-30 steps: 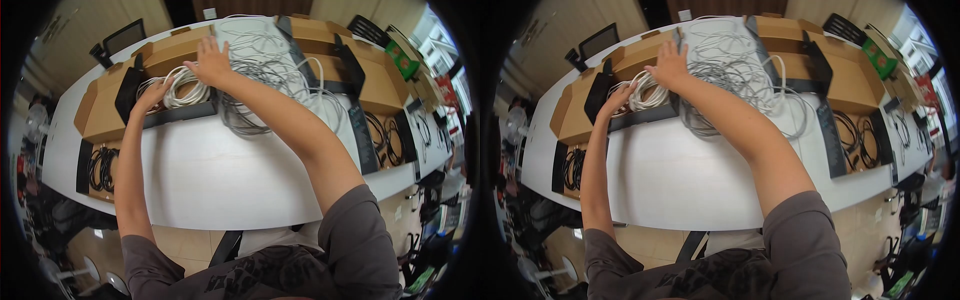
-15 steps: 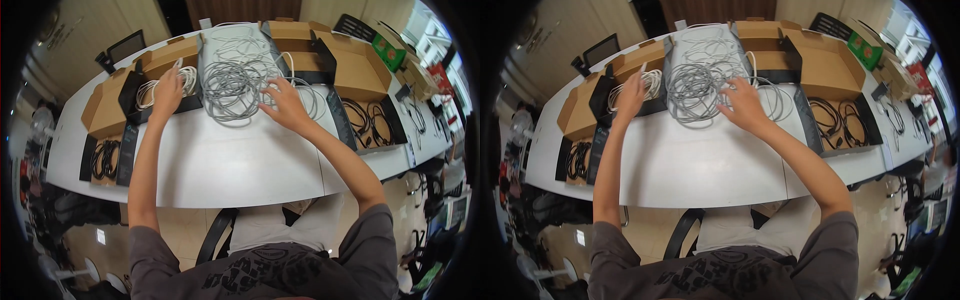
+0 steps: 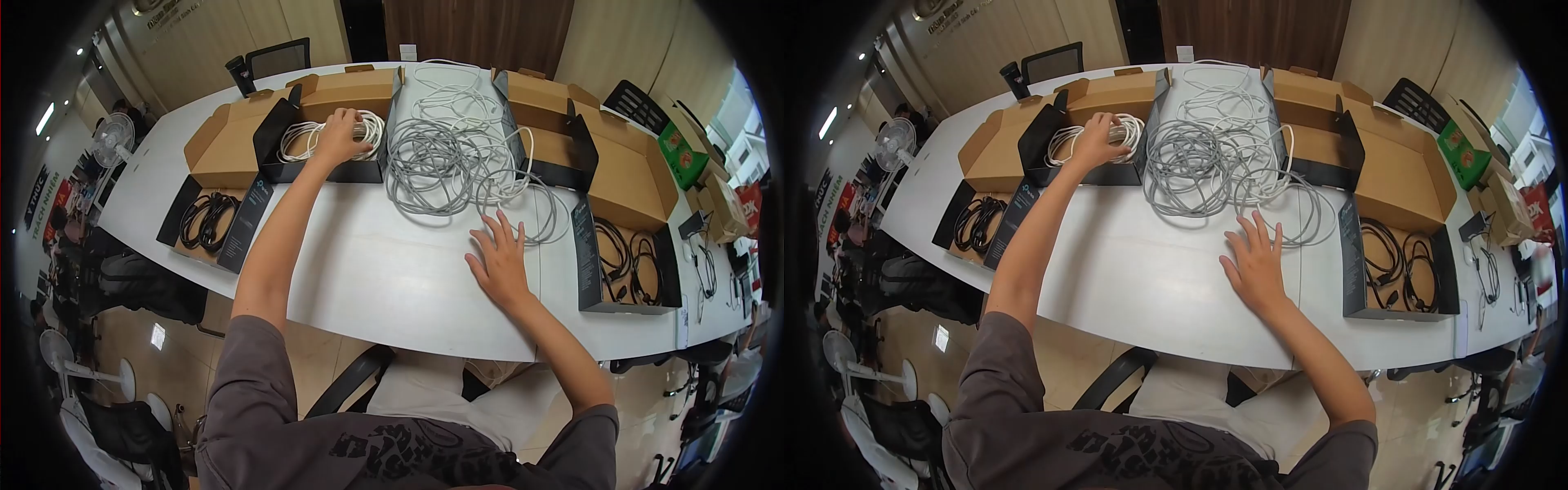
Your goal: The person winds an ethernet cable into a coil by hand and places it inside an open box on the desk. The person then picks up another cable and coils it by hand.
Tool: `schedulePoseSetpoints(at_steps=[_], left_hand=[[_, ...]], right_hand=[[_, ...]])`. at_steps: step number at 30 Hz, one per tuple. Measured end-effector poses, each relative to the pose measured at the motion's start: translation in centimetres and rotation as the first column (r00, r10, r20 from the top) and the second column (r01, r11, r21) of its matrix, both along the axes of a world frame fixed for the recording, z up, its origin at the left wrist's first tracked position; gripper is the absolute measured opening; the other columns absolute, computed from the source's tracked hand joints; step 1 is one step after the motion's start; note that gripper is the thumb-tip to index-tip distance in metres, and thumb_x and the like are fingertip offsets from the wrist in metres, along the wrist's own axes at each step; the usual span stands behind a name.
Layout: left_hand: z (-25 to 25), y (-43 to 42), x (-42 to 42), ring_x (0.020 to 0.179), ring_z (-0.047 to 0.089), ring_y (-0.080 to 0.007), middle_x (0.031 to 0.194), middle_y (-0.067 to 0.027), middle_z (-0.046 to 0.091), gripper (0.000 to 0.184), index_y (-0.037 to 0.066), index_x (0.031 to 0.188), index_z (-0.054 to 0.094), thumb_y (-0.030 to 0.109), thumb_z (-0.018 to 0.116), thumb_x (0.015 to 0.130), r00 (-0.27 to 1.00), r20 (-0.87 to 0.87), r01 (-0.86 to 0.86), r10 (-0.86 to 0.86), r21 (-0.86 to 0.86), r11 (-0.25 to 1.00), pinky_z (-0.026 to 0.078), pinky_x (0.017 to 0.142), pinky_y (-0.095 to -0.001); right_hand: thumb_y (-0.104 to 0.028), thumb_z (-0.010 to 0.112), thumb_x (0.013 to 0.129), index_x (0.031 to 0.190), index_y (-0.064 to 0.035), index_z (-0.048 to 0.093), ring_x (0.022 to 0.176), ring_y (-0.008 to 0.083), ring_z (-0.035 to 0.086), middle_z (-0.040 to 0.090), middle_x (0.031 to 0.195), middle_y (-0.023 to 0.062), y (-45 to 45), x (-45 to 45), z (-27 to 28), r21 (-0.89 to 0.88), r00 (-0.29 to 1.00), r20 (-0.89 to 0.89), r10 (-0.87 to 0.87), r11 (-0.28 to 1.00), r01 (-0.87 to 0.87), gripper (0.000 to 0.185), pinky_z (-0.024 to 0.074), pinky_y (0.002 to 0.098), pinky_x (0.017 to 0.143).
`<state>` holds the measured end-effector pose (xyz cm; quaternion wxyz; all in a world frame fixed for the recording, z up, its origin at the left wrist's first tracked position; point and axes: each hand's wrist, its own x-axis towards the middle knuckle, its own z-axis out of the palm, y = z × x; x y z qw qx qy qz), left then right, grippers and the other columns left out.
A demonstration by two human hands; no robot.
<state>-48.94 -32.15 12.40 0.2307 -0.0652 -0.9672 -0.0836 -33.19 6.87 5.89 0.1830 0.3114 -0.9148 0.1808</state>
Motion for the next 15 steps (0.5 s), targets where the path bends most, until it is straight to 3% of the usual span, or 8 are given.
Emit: schedulePoseSetpoints(at_steps=[1,2,5,8,11,15], left_hand=[[0.5,0.5,0.5,0.118,0.052,-0.0309,0.129,-0.0121,0.055,0.066,0.015,0.118,0.058,0.035,0.087,0.062,0.998,-0.041,-0.052,0.050,-0.062,0.997,0.046,0.092,-0.0432],[0.5,0.1,0.2,0.129,0.042,-0.0324,0.142,-0.0142,0.042,0.088,0.018,0.134,0.048,0.037,0.089,0.058,1.000,-0.014,-0.013,0.012,-0.078,0.997,0.041,0.097,-0.0513],[0.1,-0.1,-0.5,0.139,0.032,-0.0328,0.151,-0.0140,0.035,0.100,0.019,0.144,0.039,0.044,0.087,0.060,0.997,-0.040,-0.064,0.059,-0.164,0.984,0.032,0.105,-0.0611],[-0.7,-1.0,-2.9,0.147,0.019,-0.0328,0.159,-0.0072,0.023,0.107,0.021,0.151,0.028,0.052,0.083,0.064,0.936,0.349,0.020,0.047,-0.187,0.982,0.018,0.108,-0.0722],[0.1,-0.3,-4.1,0.149,0.010,-0.0320,0.162,0.0013,0.013,0.103,0.025,0.153,0.026,0.052,0.079,0.069,0.803,0.584,0.056,0.121,-0.277,0.959,0.010,0.109,-0.0746],[-2.5,-0.3,-5.9,0.149,0.010,-0.0326,0.163,0.0031,0.011,0.095,0.026,0.153,0.025,0.043,0.075,0.074,0.800,0.581,0.184,0.150,-0.476,0.860,0.009,0.109,-0.0751]], right_hand=[[-0.028,0.065,0.087,0.120,-0.0049,0.058,0.143,0.0360,0.023,0.041,0.141,0.0167,-0.1,0.0,-0.2,-0.007,1.000,-0.005,-0.007,1.000,0.007,0.041,0.0112,0.0625,0.113],[-0.028,0.065,0.087,0.121,-0.0048,0.058,0.143,0.0360,0.023,0.041,0.141,0.0168,-0.2,-0.1,-0.2,-0.012,1.000,0.000,-0.012,1.000,0.012,0.041,0.0110,0.0625,0.113],[-0.028,0.064,0.088,0.121,-0.0042,0.057,0.143,0.0361,0.023,0.041,0.141,0.0169,-0.3,-0.2,0.1,-0.021,1.000,0.015,-0.026,0.999,0.026,0.042,0.0106,0.0626,0.113],[-0.027,0.064,0.087,0.122,-0.0036,0.057,0.143,0.0362,0.023,0.041,0.141,0.0171,-0.4,-0.2,-0.1,-0.019,0.999,0.031,-0.032,0.999,0.033,0.043,0.0107,0.0626,0.113],[-0.027,0.064,0.087,0.123,-0.0033,0.056,0.143,0.0362,0.023,0.041,0.141,0.0172,-0.5,-0.4,-0.3,-0.025,0.998,0.046,-0.042,0.999,0.043,0.044,0.0109,0.0623,0.113],[-0.027,0.065,0.086,0.123,-0.0035,0.055,0.142,0.0362,0.024,0.041,0.141,0.0173,-0.5,-0.3,-0.5,-0.033,0.997,0.050,-0.050,0.998,0.052,0.045,0.0112,0.0618,0.114]])
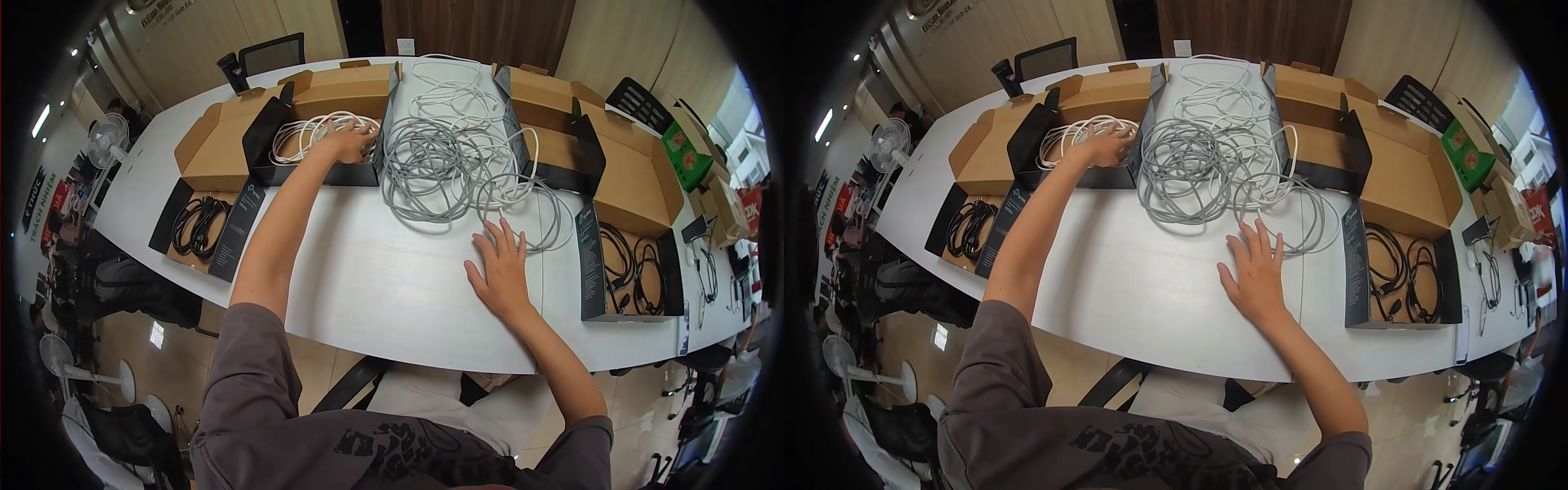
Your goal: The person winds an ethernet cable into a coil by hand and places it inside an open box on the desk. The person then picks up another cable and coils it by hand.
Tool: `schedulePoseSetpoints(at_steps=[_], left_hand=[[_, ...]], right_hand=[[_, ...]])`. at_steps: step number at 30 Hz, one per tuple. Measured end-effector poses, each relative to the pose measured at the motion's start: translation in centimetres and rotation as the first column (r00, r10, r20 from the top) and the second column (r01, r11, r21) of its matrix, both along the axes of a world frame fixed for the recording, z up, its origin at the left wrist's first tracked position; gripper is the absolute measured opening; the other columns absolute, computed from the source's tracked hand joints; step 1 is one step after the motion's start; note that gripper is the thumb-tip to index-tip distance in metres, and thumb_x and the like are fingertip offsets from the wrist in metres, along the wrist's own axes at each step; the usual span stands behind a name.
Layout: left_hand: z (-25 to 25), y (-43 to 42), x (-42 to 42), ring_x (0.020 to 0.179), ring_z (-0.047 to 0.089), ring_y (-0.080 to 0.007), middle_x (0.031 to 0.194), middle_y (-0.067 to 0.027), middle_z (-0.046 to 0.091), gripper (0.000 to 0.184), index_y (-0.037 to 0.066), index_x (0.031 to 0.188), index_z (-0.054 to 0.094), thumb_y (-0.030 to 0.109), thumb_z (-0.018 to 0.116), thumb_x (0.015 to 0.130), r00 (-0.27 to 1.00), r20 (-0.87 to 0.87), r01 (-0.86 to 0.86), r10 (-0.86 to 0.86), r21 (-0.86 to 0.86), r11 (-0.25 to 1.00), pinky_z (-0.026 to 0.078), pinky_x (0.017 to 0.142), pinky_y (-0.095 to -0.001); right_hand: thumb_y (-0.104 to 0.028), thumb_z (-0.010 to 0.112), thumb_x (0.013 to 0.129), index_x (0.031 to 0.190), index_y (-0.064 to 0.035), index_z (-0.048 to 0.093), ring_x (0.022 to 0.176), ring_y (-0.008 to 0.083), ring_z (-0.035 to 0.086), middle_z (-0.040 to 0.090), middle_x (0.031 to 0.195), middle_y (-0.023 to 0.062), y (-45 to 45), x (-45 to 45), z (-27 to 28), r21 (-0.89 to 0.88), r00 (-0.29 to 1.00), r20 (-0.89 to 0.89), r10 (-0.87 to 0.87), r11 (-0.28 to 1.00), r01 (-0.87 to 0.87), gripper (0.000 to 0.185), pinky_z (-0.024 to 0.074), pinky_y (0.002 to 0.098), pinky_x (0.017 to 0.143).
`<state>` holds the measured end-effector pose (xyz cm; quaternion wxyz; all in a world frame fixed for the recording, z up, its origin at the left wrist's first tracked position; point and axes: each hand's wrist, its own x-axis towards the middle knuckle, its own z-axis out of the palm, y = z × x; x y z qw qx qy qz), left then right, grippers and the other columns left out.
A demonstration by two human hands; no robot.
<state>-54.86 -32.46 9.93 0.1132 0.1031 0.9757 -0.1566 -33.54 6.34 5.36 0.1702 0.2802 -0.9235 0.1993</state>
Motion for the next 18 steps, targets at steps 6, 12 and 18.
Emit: schedulePoseSetpoints(at_steps=[6,12,18], left_hand=[[3.4,-1.7,1.7,0.141,0.033,-0.0291,0.150,-0.0156,0.041,0.071,0.009,0.140,0.051,0.029,0.072,0.075,0.998,0.060,-0.032,-0.019,0.744,0.667,0.028,0.113,-0.0408],[5.1,-1.3,3.4,0.117,0.059,-0.0218,0.120,-0.0121,0.066,0.037,0.002,0.121,0.064,0.017,0.067,0.087,0.966,-0.256,0.200,0.030,0.819,0.538,0.041,0.103,-0.0325],[6.7,4.1,7.4,0.107,0.063,-0.0234,0.109,-0.0121,0.068,0.024,0.002,0.110,0.066,0.012,0.064,0.088,0.774,-0.633,0.540,0.010,0.669,0.510,0.046,0.094,-0.0322]], right_hand=[[-0.025,0.066,0.085,0.123,-0.0045,0.055,0.141,0.0355,0.027,0.043,0.139,0.0165,0.2,0.0,0.5,-0.041,1.000,0.009,0.012,0.999,-0.011,0.044,0.0115,0.0615,0.114],[-0.021,0.066,0.084,0.122,-0.0058,0.055,0.139,0.0344,0.030,0.045,0.137,0.0149,0.2,0.2,0.9,-0.054,0.998,-0.059,0.020,0.998,-0.023,0.042,0.0131,0.0600,0.114],[-0.021,0.066,0.084,0.124,-0.0052,0.054,0.135,0.0340,0.035,0.047,0.135,0.0143,0.8,0.3,0.5,-0.119,0.991,-0.079,-0.107,0.988,0.097,0.045,0.0150,0.0593,0.114]])
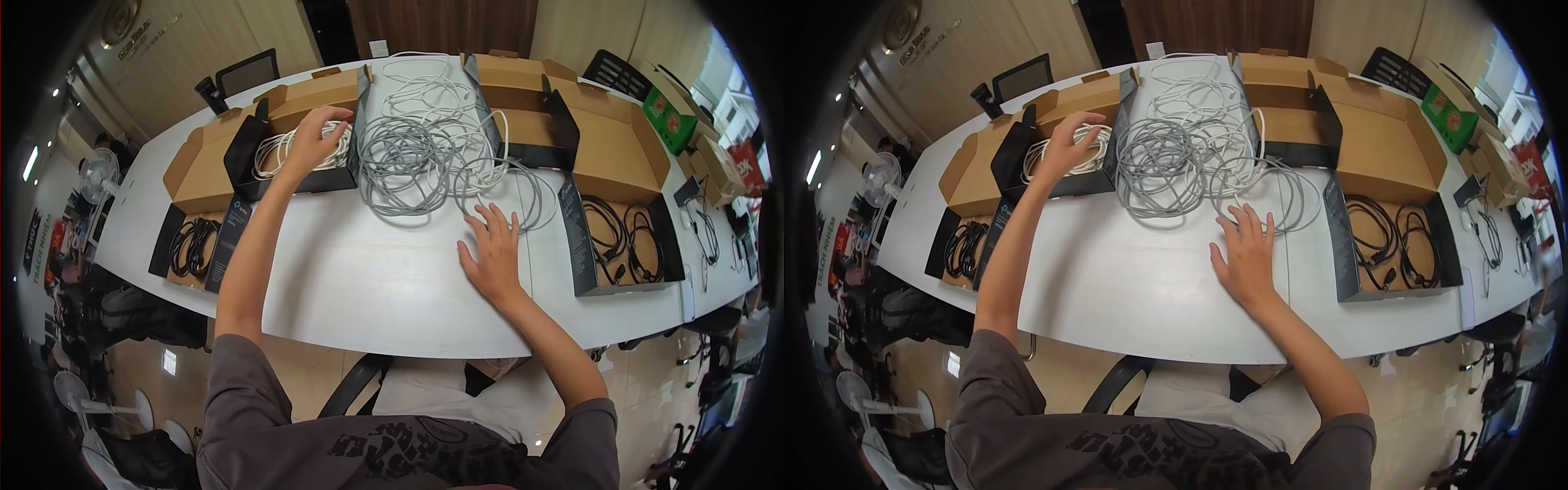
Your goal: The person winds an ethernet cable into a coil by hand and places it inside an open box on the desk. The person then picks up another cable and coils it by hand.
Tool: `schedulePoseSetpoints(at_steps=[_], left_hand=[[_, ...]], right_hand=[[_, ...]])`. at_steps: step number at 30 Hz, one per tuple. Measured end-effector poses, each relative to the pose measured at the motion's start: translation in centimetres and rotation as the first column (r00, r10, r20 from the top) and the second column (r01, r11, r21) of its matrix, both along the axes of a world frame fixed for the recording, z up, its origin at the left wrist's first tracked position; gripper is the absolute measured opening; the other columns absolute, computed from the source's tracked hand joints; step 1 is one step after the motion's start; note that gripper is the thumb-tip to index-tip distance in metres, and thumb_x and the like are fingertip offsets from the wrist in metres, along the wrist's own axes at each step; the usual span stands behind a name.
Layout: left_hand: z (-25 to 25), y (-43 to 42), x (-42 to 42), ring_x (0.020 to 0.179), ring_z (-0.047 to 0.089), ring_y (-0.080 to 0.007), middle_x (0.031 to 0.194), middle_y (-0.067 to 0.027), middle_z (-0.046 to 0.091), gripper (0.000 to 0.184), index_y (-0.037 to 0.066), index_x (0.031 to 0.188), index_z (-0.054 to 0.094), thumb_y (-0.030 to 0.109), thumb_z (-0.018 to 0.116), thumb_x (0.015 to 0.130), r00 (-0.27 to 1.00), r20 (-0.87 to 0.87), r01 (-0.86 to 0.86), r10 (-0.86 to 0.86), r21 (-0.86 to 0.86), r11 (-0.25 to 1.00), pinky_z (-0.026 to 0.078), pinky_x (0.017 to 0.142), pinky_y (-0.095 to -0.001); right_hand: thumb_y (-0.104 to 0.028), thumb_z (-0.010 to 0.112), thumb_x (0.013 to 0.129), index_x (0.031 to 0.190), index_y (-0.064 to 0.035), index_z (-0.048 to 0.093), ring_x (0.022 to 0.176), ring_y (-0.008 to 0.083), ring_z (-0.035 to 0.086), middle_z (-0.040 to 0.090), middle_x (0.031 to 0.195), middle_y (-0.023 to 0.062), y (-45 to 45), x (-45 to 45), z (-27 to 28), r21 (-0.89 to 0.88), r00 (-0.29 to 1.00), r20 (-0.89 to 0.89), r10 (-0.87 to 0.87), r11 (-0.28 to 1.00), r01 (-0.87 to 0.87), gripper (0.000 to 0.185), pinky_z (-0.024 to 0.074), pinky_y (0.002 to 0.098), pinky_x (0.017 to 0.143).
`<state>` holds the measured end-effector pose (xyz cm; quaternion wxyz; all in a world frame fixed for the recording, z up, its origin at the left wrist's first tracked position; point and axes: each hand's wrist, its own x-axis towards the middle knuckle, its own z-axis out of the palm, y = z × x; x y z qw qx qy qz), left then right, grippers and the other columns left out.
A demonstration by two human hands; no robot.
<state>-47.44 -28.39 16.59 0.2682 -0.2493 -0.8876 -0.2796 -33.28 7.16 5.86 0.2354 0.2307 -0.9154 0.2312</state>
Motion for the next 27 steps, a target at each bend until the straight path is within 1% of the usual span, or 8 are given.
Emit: schedulePoseSetpoints(at_steps=[1,4,6,9,12,16,19,27], left_hand=[[-0.1,1.6,1.1,0.104,0.062,-0.0282,0.105,-0.0119,0.067,0.021,0.002,0.106,0.067,0.008,0.065,0.085,0.997,-0.063,0.051,-0.048,0.040,0.998,0.047,0.090,-0.0357],[-1.1,6.8,5.1,0.111,0.058,-0.0294,0.108,-0.0096,0.066,0.023,0.004,0.108,0.066,0.010,0.065,0.086,0.985,-0.097,0.141,-0.145,-0.051,0.989,0.043,0.096,-0.0398],[-3.1,9.9,7.4,0.126,0.049,-0.0314,0.123,-0.0094,0.060,0.025,0.009,0.111,0.065,0.016,0.067,0.087,0.980,-0.085,0.156,-0.178,-0.220,0.963,0.034,0.106,-0.0494],[-6.0,13.2,9.5,0.140,0.032,-0.0328,0.141,-0.0117,0.048,0.041,0.016,0.127,0.060,0.030,0.067,0.089,0.981,-0.106,0.095,-0.159,-0.452,0.887,0.021,0.112,-0.0601],[-10.4,13.6,8.1,0.146,0.019,-0.0343,0.148,-0.0119,0.039,0.046,0.022,0.133,0.056,0.039,0.062,0.092,0.995,-0.065,0.039,-0.077,-0.458,0.888,0.012,0.111,-0.0681],[-12.0,13.5,6.9,0.145,0.021,-0.0340,0.145,-0.0125,0.043,0.044,0.023,0.134,0.056,0.042,0.056,0.094,0.999,-0.033,0.007,-0.023,-0.429,0.903,0.012,0.108,-0.0710],[-12.3,13.3,6.3,0.144,0.023,-0.0339,0.140,-0.0122,0.047,0.041,0.024,0.134,0.054,0.039,0.055,0.095,1.000,0.001,0.002,-0.001,-0.414,0.910,0.013,0.107,-0.0724],[-11.5,13.7,7.3,0.143,0.024,-0.0349,0.142,-0.0130,0.043,0.042,0.027,0.135,0.052,0.028,0.060,0.093,0.998,0.026,-0.036,0.048,-0.342,0.939,0.018,0.106,-0.0724]], right_hand=[[-0.021,0.066,0.084,0.125,-0.0049,0.054,0.134,0.0338,0.037,0.047,0.135,0.0144,0.1,0.0,-0.1,-0.014,1.000,0.000,-0.022,1.000,0.022,0.046,0.0152,0.0593,0.114],[-0.021,0.067,0.084,0.126,-0.0039,0.053,0.128,0.0318,0.042,0.050,0.132,0.0144,0.0,-0.2,-0.8,0.002,0.996,0.033,-0.083,0.997,0.083,0.048,0.0245,0.0537,0.110],[-0.021,0.067,0.084,0.126,-0.0032,0.054,0.122,0.0295,0.046,0.053,0.127,0.0138,0.3,-0.4,-1.0,-0.036,0.996,0.058,-0.070,0.997,0.072,0.048,0.0312,0.0480,0.103],[-0.020,0.066,0.085,0.122,-0.0035,0.057,0.112,0.0268,0.050,0.057,0.114,0.0111,0.5,-0.4,-1.4,-0.033,0.997,0.030,-0.065,0.997,0.066,0.041,0.0370,0.0423,0.091],[-0.015,0.063,0.087,0.115,-0.0044,0.062,0.101,0.0258,0.053,0.059,0.101,0.0085,0.7,0.6,-1.0,0.022,0.997,0.048,-0.066,0.998,0.065,0.030,0.0395,0.0405,0.084],[-0.010,0.060,0.088,0.107,-0.0043,0.064,0.087,0.0272,0.057,0.059,0.091,0.0077,1.4,3.0,-0.1,-0.045,0.998,0.067,0.015,0.999,-0.012,0.020,0.0418,0.0397,0.076],[-0.009,0.061,0.088,0.107,-0.0039,0.064,0.077,0.0284,0.058,0.059,0.089,0.0091,2.2,5.5,1.6,-0.087,0.994,0.078,0.074,0.994,-0.067,0.020,0.0436,0.0389,0.071],[-0.007,0.064,0.086,0.106,-0.0039,0.065,0.067,0.0281,0.062,0.059,0.088,0.0088,3.5,13.8,4.3,-0.160,0.946,0.221,0.238,0.966,-0.205,0.021,0.0490,0.0381,0.061]])
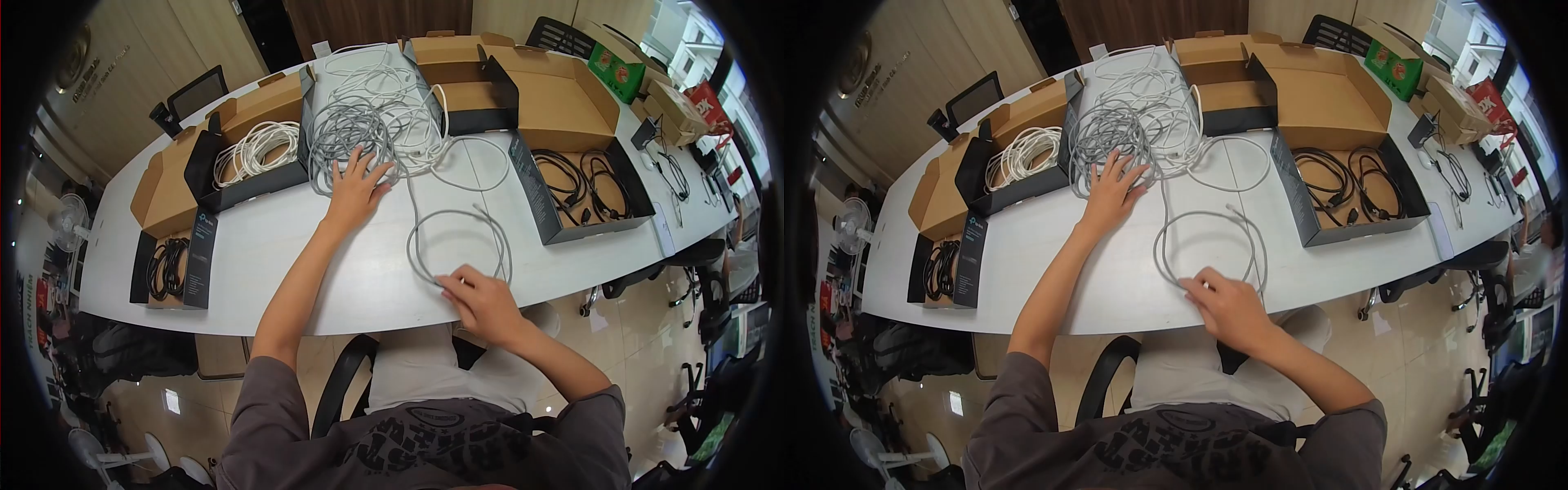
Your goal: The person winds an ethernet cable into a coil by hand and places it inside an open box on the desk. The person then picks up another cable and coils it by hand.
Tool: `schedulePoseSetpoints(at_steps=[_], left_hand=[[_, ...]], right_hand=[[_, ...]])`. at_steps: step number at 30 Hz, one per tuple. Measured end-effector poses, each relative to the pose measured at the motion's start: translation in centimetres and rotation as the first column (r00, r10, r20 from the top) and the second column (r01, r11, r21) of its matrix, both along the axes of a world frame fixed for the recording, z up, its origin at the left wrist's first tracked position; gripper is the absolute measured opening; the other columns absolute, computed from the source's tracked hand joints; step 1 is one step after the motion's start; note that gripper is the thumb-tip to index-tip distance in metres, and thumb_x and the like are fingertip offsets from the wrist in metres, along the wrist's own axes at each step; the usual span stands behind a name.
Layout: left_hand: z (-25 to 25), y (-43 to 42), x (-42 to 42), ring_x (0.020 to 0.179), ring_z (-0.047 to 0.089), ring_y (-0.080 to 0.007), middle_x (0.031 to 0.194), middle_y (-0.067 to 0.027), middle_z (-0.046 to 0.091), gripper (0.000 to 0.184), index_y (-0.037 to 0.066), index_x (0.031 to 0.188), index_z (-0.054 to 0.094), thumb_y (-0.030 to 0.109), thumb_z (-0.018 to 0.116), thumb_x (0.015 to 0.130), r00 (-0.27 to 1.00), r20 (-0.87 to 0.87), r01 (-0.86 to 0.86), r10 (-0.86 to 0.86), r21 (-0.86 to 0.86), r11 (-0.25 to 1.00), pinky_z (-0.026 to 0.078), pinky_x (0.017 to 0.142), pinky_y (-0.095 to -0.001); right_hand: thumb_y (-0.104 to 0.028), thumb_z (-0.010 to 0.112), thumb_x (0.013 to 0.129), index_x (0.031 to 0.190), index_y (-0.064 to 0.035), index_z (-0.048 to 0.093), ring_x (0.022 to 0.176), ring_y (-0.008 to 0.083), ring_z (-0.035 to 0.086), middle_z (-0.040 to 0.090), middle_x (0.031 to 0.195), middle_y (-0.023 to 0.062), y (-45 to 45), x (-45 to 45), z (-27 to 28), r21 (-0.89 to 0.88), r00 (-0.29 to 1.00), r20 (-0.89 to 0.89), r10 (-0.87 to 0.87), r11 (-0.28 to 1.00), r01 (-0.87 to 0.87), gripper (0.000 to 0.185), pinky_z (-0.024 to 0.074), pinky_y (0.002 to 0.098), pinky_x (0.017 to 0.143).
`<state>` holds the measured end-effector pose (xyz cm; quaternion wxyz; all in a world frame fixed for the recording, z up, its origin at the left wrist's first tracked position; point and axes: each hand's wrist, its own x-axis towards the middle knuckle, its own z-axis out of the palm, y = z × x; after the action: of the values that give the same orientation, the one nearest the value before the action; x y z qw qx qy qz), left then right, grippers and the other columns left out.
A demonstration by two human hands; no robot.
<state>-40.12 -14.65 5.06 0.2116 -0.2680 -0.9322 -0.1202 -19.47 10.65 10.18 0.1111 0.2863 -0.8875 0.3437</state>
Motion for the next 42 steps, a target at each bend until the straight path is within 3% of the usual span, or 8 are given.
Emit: schedulePoseSetpoints(at_steps=[9,13,17,21,24,27,32,42], left_hand=[[0.8,0.3,1.5,0.144,0.023,-0.0372,0.150,-0.0114,0.035,0.060,0.030,0.130,0.059,-0.004,0.057,0.081,0.969,-0.149,0.161,-0.198,-0.228,0.960,0.014,0.112,-0.0669],[0.1,-0.8,1.2,0.142,0.028,-0.0354,0.145,-0.0109,0.041,0.041,0.025,0.121,0.063,0.009,0.062,0.083,0.983,-0.050,0.176,-0.178,-0.040,0.984,0.016,0.112,-0.0648],[-0.1,-1.2,1.0,0.138,0.034,-0.0336,0.140,-0.0105,0.046,0.031,0.020,0.113,0.063,0.031,0.066,0.085,0.987,-0.015,0.160,-0.160,0.025,0.987,0.020,0.111,-0.0649],[1.2,-0.7,1.9,0.136,0.037,-0.0334,0.137,-0.0110,0.049,0.032,0.017,0.110,0.063,0.038,0.066,0.086,0.987,0.032,0.153,-0.156,0.084,0.985,0.022,0.110,-0.0635],[0.6,-1.0,1.3,0.133,0.040,-0.0330,0.135,-0.0121,0.050,0.030,0.016,0.111,0.062,0.032,0.067,0.085,0.981,0.016,0.191,-0.195,0.118,0.974,0.025,0.109,-0.0610],[0.6,-1.6,1.2,0.129,0.045,-0.0313,0.132,-0.0121,0.051,0.032,0.015,0.113,0.061,0.019,0.068,0.082,0.978,-0.014,0.207,-0.207,0.127,0.970,0.038,0.104,-0.0532],[0.9,-2.2,1.4,0.116,0.055,-0.0298,0.126,-0.0113,0.055,0.035,0.014,0.115,0.060,0.006,0.064,0.081,0.985,-0.039,0.172,-0.168,0.135,0.976,0.052,0.087,-0.0402],[-0.1,-2.2,0.5,0.109,0.058,-0.0314,0.119,-0.0131,0.059,0.037,0.011,0.115,0.061,-0.001,0.059,0.080,0.990,-0.112,0.101,-0.085,0.144,0.984,0.052,0.086,-0.0410]], right_hand=[[-0.004,0.064,0.079,0.108,-0.0069,0.064,0.088,0.0247,0.056,0.056,0.094,0.0073,-3.9,-2.2,-2.7,0.150,0.974,-0.048,0.221,0.966,-0.212,0.029,0.0440,0.0369,0.074],[-0.025,0.074,0.078,0.108,-0.0073,0.064,0.091,0.0239,0.054,0.056,0.093,0.0074,-6.5,-4.0,-1.5,0.329,0.961,-0.126,0.247,0.924,-0.195,0.036,0.0438,0.0354,0.076],[-0.037,0.072,0.082,0.104,-0.0058,0.067,0.094,0.0277,0.058,0.061,0.097,0.0101,-5.8,-7.6,2.0,0.085,0.973,-0.103,0.207,0.976,-0.199,0.038,0.0477,0.0397,0.080],[-0.030,0.069,0.086,0.111,-0.0059,0.066,0.110,0.0303,0.057,0.062,0.114,0.0117,-3.8,-15.7,0.2,0.059,0.998,0.014,-0.069,0.996,0.068,0.036,0.0460,0.0423,0.090],[-0.033,0.071,0.084,0.122,-0.0077,0.060,0.112,0.0296,0.056,0.061,0.115,0.0107,-2.8,-21.4,-4.5,0.268,0.852,-0.521,-0.049,0.939,0.217,0.047,0.0436,0.0471,0.092],[-0.031,0.072,0.083,0.130,-0.0091,0.052,0.114,0.0287,0.055,0.059,0.119,0.0106,-2.8,-22.5,-4.7,0.434,0.921,-0.356,-0.159,0.844,0.314,0.056,0.0409,0.0487,0.095],[-0.010,0.065,0.078,0.076,-0.0062,0.066,0.095,0.0238,0.057,0.057,0.087,0.0048,-1.3,-23.1,-2.5,0.412,0.910,-0.404,-0.097,0.868,0.276,0.004,0.0410,0.0412,0.075],[-0.020,0.067,0.083,0.089,-0.0095,0.056,0.081,0.0232,0.059,0.054,0.080,0.0046,3.5,-17.8,4.3,0.596,0.921,-0.360,0.148,0.796,0.105,0.017,0.0467,0.0381,0.067]])
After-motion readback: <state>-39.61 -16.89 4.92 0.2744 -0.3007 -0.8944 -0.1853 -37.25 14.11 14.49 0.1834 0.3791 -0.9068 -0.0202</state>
